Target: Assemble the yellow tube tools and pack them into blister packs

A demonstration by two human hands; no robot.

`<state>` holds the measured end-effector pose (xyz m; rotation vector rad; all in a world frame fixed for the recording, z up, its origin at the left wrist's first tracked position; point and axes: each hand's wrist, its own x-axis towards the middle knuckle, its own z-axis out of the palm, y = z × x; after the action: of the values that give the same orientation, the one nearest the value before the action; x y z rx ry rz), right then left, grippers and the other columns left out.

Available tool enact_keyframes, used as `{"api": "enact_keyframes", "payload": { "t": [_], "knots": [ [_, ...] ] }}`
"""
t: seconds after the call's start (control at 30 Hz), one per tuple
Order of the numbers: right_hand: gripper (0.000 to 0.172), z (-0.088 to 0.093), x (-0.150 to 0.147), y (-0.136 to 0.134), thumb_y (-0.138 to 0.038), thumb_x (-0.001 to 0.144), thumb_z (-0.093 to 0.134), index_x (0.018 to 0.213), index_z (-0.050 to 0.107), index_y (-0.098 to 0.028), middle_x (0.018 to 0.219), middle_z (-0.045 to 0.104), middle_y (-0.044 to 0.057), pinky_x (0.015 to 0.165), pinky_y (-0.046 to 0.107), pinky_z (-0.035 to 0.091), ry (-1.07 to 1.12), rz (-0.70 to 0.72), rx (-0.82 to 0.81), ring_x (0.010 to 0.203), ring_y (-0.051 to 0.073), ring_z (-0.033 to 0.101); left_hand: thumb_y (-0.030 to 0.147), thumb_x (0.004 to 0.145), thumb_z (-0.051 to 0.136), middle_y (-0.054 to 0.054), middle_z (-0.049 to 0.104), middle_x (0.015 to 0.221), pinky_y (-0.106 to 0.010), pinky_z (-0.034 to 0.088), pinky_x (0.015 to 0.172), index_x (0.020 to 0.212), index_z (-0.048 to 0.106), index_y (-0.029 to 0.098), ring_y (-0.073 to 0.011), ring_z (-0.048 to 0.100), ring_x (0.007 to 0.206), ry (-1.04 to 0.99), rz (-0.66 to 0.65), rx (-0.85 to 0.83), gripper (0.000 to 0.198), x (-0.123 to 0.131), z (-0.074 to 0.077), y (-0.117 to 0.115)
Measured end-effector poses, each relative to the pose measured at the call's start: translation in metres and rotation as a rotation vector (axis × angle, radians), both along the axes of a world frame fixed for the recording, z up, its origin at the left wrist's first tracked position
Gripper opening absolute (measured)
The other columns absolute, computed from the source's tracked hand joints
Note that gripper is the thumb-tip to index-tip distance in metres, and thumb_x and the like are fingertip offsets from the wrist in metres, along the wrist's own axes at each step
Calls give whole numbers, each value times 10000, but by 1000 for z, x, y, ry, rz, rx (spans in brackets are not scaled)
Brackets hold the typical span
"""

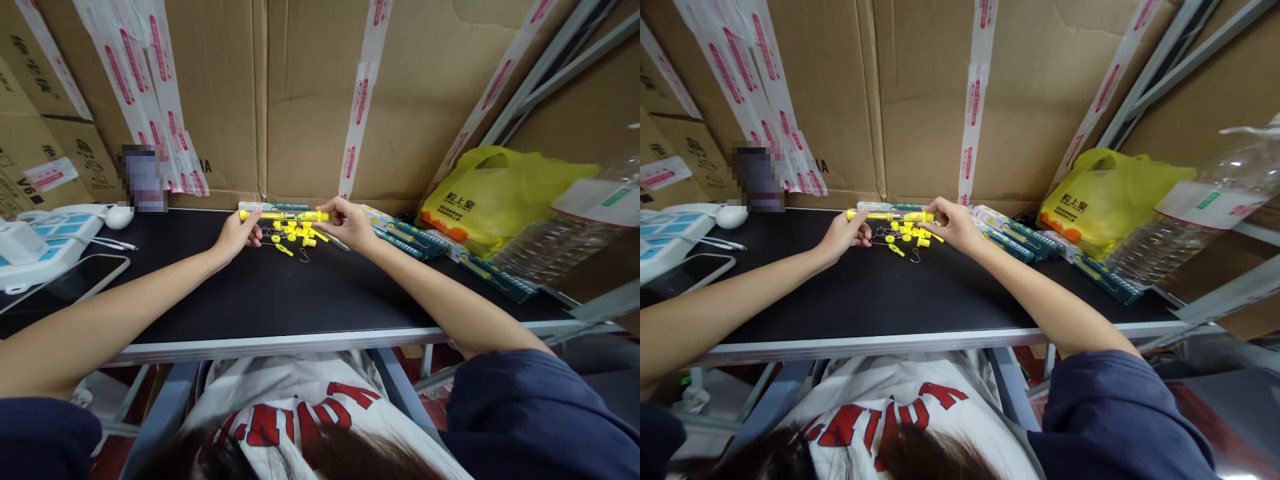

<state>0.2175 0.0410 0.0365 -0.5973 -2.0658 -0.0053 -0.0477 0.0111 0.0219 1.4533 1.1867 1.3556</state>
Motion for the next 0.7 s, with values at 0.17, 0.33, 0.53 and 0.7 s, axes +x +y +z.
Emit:
{"api": "enact_keyframes", "payload": {
  "t": [0.17, 0.33, 0.53, 0.7],
  "knots": [
    [306, 5, 0, 0, -472, 821, 715, 880, 589, -199, 861, 546, 31, 628, 302, 465, -18, 19, 80, 694, 130, 509, 465, 940, 540, 48, 584, 554, -174, 515, 473, 873, 469, 186, -65, 550, 420, 1, 1, 3, 295, -1, -1, 1],
    [294, -2, -2, 1, -440, 859, 673, 952, 519, -207, 735, 548, -20, 607, 278, 436, -26, 19, -26, 612, 102, 493, 484, 934, 542, 48, 581, 556, -178, 517, 470, 892, 472, 189, -70, 550, 421, 6, -9, 1, 305, -1, -2, 1],
    [287, -2, -2, -5, -434, 879, 653, 975, 500, -212, 573, 399, -91, 514, 249, 331, -50, 7, -71, 496, 73, 336, 560, 882, 587, 47, 581, 553, -186, 519, 467, 889, 478, 192, -76, 549, 419, 8, -8, -13, 384, 0, 0, -2],
    [340, 3, 0, -3, -499, 815, 719, 891, 560, -208, 676, 452, -39, 559, 271, 382, -67, -13, 40, 574, 100, 403, 523, 904, 573, 50, 575, 545, -184, 525, 488, 883, 481, 186, -67, 543, 423, 6, -5, -13, 351, 0, 2, -2]
  ]
}}
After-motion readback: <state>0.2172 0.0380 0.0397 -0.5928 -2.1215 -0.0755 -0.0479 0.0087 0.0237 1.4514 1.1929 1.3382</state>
